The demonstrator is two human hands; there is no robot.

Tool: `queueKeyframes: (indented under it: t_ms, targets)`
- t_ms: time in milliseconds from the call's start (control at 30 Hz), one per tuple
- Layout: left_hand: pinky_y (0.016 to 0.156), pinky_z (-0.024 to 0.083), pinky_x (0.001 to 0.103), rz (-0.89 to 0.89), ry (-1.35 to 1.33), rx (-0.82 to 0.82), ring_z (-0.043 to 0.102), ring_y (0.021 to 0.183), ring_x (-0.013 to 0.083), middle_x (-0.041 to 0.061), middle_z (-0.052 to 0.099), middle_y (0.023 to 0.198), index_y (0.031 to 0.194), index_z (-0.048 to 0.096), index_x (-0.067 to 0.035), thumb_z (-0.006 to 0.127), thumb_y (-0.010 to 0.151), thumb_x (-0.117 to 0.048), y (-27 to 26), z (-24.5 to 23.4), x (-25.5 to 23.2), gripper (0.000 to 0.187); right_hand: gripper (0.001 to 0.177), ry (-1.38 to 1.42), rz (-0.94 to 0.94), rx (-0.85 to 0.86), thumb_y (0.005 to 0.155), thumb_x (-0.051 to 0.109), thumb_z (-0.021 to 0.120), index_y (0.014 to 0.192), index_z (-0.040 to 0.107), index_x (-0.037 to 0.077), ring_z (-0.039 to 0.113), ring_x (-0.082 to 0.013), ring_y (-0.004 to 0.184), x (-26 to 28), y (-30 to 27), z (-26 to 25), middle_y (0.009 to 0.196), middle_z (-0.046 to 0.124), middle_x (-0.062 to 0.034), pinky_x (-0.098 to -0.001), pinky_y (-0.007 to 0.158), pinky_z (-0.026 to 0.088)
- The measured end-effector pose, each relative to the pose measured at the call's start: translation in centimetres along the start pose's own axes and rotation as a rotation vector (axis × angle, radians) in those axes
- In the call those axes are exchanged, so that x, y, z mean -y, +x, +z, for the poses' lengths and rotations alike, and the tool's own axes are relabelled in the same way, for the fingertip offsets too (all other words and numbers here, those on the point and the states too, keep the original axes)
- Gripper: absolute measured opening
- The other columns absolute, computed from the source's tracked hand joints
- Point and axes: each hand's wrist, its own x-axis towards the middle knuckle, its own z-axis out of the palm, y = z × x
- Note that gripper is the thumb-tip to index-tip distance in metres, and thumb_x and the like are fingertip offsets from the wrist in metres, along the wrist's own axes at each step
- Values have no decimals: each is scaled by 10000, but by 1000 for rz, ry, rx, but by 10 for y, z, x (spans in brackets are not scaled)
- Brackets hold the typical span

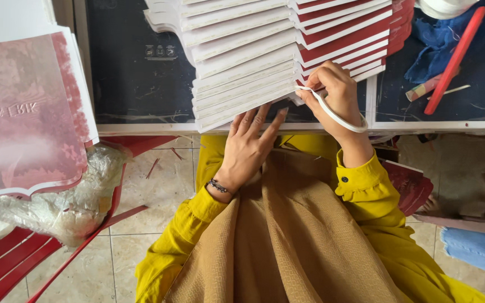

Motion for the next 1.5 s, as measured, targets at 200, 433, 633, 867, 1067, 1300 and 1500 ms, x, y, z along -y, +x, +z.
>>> queueKeyframes:
  t_ms: [200,433,633,867,1067,1300,1500]
  targets:
    - [1129,442,497,-11,5,101,602,1347,378,195,545,1529,1378,664,-154,852,854,-169,16,-25,-11,557,308,29,-5,-35,839,-14,921,902,621,17,649,-391,922,-4,6,11,935,632,-126,-449,796,490]
    - [1061,506,493,-125,-90,43,627,1274,408,218,520,1509,1538,491,-77,770,970,-274,33,10,-3,663,125,55,98,-29,1100,43,685,1011,737,-28,697,-444,1007,12,6,0,998,673,-174,-454,786,529]
    - [1210,327,483,-147,155,213,550,1384,291,159,474,1582,1608,387,-83,752,941,-533,40,25,-17,884,173,-119,73,-173,1116,96,679,1087,694,-74,674,-396,849,2,-3,16,946,633,-192,-469,717,535]
    - [1124,426,492,-67,329,163,563,1268,297,160,524,1491,1528,505,-40,852,877,-488,44,27,-19,863,445,57,11,-534,1149,287,496,770,582,72,545,-284,582,-13,-28,34,666,569,-58,-375,630,447]
    - [1103,510,481,-211,-199,80,618,1300,309,168,565,1489,1598,409,-75,697,995,-155,19,10,12,673,278,327,126,-148,1069,49,756,799,698,29,713,-300,891,26,2,19,828,695,-111,-376,869,508]
    - [891,505,339,-601,-452,-220,662,914,214,-11,801,989,1365,627,-136,650,934,96,-21,-89,63,490,276,450,89,220,1006,129,706,741,730,52,656,-305,961,84,19,96,1020,640,-93,-453,944,495]
    - [979,531,425,-671,-690,-127,730,1004,309,124,804,1075,1394,563,-17,576,959,174,-21,-112,67,475,415,162,106,226,1039,330,696,679,666,125,541,-242,995,99,25,124,997,490,13,-493,972,370]
